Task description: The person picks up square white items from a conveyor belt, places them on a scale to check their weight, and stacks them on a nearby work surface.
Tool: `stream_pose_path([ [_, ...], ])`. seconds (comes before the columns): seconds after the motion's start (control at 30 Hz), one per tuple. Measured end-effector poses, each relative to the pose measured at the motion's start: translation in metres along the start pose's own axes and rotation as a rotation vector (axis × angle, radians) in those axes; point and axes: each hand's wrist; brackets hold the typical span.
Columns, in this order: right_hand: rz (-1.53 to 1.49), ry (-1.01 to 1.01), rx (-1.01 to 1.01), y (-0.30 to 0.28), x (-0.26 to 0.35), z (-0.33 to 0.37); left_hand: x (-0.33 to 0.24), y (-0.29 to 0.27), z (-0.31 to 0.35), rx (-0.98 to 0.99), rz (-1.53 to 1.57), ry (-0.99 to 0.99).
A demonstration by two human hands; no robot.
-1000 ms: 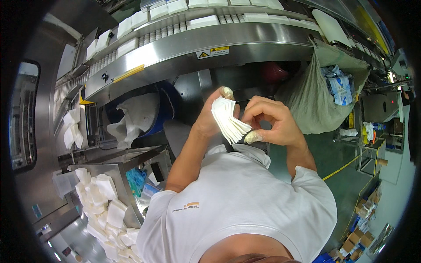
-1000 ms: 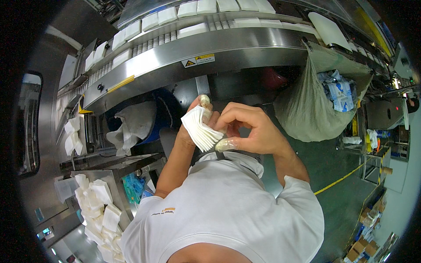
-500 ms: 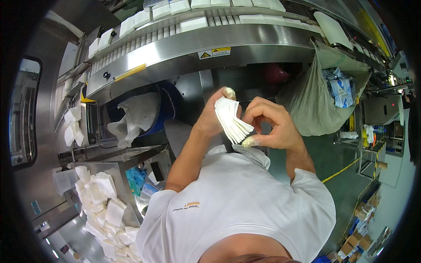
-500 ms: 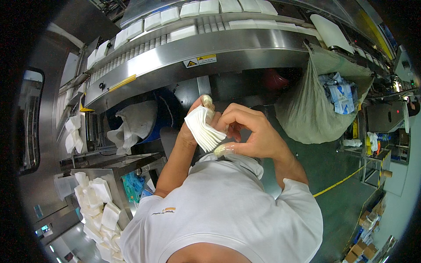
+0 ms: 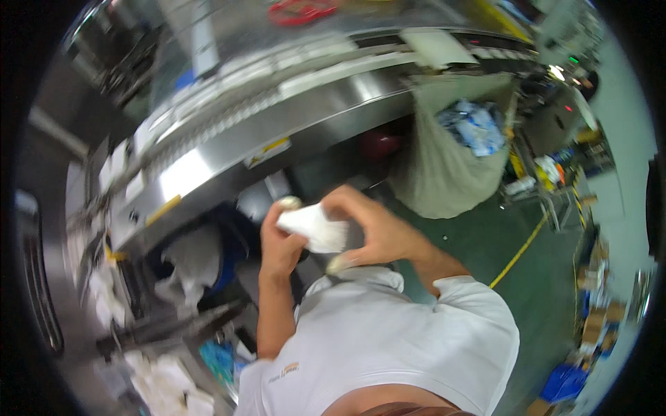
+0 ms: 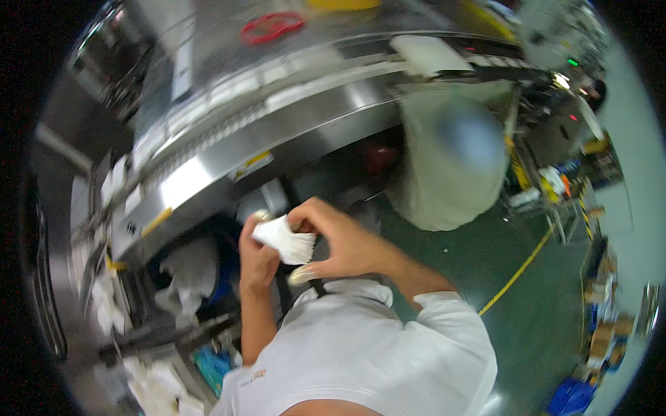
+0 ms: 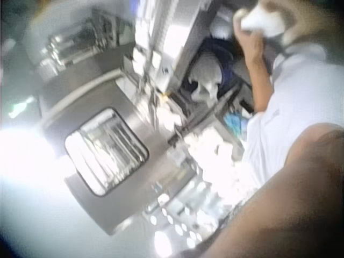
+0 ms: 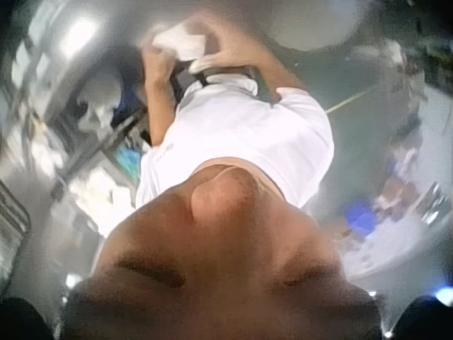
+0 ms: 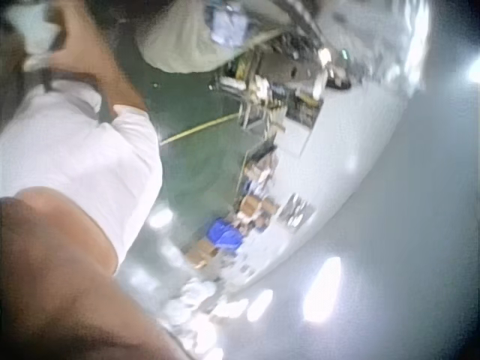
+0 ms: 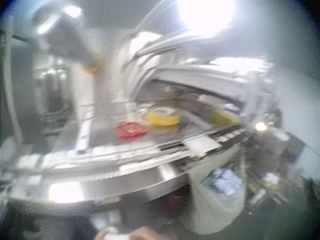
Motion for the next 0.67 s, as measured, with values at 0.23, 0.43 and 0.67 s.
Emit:
stream_pose_path([
  [0.23, 0.143, 0.087, -0.224, 0.024, -0.033, 0.001, -0.008, 0.020, 0.009, -0.261, -0.523, 0.210],
  [0.43, -0.203, 0.211, -0.175, 0.033, -0.058, -0.005, -0.018, 0.017, 0.023, -0.252, -0.381, 0.113],
  [0.67, -0.439, 0.282, -0.045, 0.056, -0.083, -0.009, -0.014, -0.003, 0.036, -0.328, -0.433, 0.051],
])
Point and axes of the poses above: each hand's wrist, its own z-axis away from the middle knuckle, its own y-axis out of the palm, x = y × z, and after that the axes turned 2 degrees about y, right-handed
